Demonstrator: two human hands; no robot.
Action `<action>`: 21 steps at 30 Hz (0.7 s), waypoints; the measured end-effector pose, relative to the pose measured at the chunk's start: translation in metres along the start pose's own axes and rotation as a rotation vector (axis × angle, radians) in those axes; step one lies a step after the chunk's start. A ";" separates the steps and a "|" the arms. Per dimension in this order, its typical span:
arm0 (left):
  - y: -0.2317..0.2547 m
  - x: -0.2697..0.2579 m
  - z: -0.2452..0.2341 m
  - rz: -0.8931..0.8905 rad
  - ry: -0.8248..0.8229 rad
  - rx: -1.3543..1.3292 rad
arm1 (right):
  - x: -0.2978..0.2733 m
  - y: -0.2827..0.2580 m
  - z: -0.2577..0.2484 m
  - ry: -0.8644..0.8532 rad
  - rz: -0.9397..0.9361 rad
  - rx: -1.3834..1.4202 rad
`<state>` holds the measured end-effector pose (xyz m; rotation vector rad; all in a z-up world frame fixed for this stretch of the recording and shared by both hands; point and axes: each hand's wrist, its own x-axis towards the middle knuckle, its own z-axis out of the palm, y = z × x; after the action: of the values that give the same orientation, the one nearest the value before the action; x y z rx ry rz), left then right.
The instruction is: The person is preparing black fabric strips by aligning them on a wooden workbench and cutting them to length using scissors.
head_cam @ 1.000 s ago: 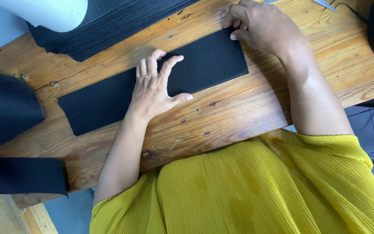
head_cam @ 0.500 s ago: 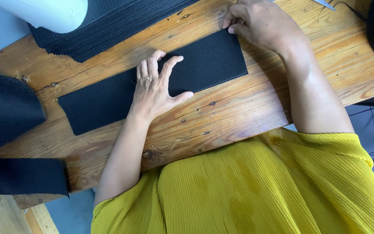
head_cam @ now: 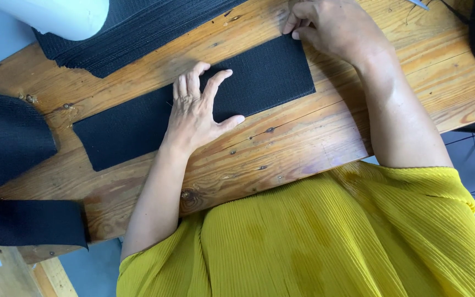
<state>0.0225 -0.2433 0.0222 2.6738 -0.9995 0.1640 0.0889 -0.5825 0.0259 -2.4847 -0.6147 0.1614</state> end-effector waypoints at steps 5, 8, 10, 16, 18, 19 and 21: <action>-0.003 -0.001 -0.002 -0.014 -0.018 -0.005 | 0.001 0.009 0.002 -0.009 -0.091 0.085; -0.004 -0.001 -0.001 -0.014 -0.019 -0.010 | 0.000 0.010 0.004 -0.012 -0.073 0.090; -0.004 -0.001 -0.002 -0.014 -0.021 -0.008 | 0.001 0.009 0.005 -0.023 -0.036 0.092; -0.003 -0.002 -0.002 -0.008 -0.062 0.030 | 0.001 0.011 0.005 -0.030 -0.012 0.052; -0.001 0.000 -0.003 -0.010 -0.121 0.037 | 0.002 0.014 0.006 -0.023 -0.024 0.005; 0.001 0.005 -0.005 -0.008 -0.120 0.037 | 0.001 0.015 0.006 -0.021 -0.022 0.004; 0.005 0.012 -0.010 -0.008 -0.088 -0.010 | 0.001 0.015 0.006 -0.018 -0.034 0.048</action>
<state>0.0279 -0.2517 0.0351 2.6958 -1.0125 0.0403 0.0943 -0.5893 0.0124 -2.4279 -0.6533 0.1833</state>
